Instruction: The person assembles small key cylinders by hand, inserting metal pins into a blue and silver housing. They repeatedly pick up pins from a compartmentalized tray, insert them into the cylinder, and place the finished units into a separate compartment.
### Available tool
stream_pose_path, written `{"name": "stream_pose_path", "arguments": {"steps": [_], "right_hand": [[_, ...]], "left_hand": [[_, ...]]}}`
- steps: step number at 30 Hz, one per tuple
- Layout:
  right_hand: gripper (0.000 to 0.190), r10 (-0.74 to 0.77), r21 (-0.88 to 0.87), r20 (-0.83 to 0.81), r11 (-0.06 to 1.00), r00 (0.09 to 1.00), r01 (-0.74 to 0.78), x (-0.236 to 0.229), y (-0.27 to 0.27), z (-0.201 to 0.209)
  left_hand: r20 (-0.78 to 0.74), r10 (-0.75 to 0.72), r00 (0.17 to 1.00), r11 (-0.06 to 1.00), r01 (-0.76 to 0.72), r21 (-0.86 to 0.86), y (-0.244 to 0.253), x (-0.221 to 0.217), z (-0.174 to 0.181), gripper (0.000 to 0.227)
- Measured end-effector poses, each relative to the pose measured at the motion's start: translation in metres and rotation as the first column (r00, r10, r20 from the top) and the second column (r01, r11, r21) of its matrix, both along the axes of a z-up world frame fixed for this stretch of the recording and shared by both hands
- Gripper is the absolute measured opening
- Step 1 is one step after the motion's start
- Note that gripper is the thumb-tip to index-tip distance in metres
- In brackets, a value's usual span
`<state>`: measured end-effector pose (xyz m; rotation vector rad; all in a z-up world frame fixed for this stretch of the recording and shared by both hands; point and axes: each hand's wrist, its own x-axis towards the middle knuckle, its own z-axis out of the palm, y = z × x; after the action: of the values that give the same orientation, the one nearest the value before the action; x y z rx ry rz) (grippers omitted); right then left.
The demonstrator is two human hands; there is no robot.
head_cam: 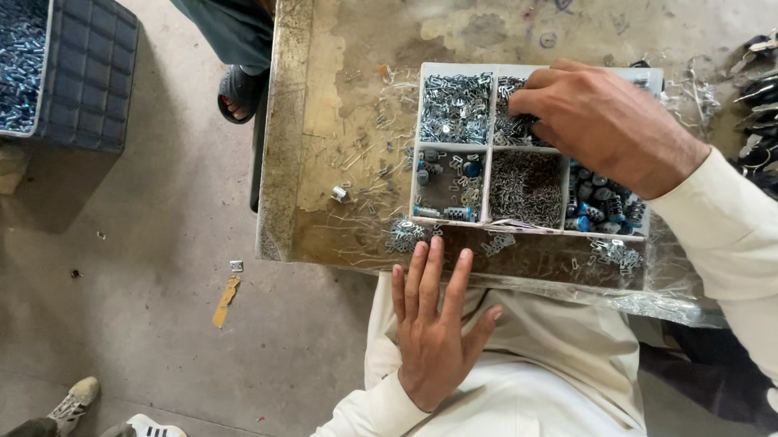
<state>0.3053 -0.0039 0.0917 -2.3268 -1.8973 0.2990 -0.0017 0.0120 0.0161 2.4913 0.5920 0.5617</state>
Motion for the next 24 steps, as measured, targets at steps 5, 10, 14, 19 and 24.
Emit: {"name": "stream_pose_path", "arguments": {"steps": [5,10,14,19,24], "right_hand": [[0.021,-0.061,0.193,-0.007,0.979,0.998,0.061,-0.003,-0.009,-0.003],[0.011,-0.075,0.374,-0.060,0.923,0.995,0.092,-0.007,-0.015,0.010],[0.011,-0.092,0.428,-0.101,0.895,0.991,0.127,-0.021,-0.020,0.029],[0.017,-0.139,0.461,-0.065,0.874,0.988,0.153,-0.036,-0.020,0.050],[0.013,-0.165,0.392,-0.173,0.893,0.971,0.222,-0.064,-0.040,0.059]], "left_hand": [[-0.064,0.016,0.998,1.000,-0.015,0.013,-0.006,0.002,-0.004,0.070],[-0.146,0.010,0.989,0.997,0.002,0.081,-0.007,0.008,-0.013,0.079],[-0.180,0.004,0.984,0.997,0.011,0.081,-0.008,0.013,-0.017,0.085],[-0.204,-0.003,0.979,0.996,0.022,0.091,-0.011,0.012,-0.019,0.086],[-0.194,-0.015,0.981,0.993,0.038,0.112,-0.014,0.015,-0.020,0.087]]}}
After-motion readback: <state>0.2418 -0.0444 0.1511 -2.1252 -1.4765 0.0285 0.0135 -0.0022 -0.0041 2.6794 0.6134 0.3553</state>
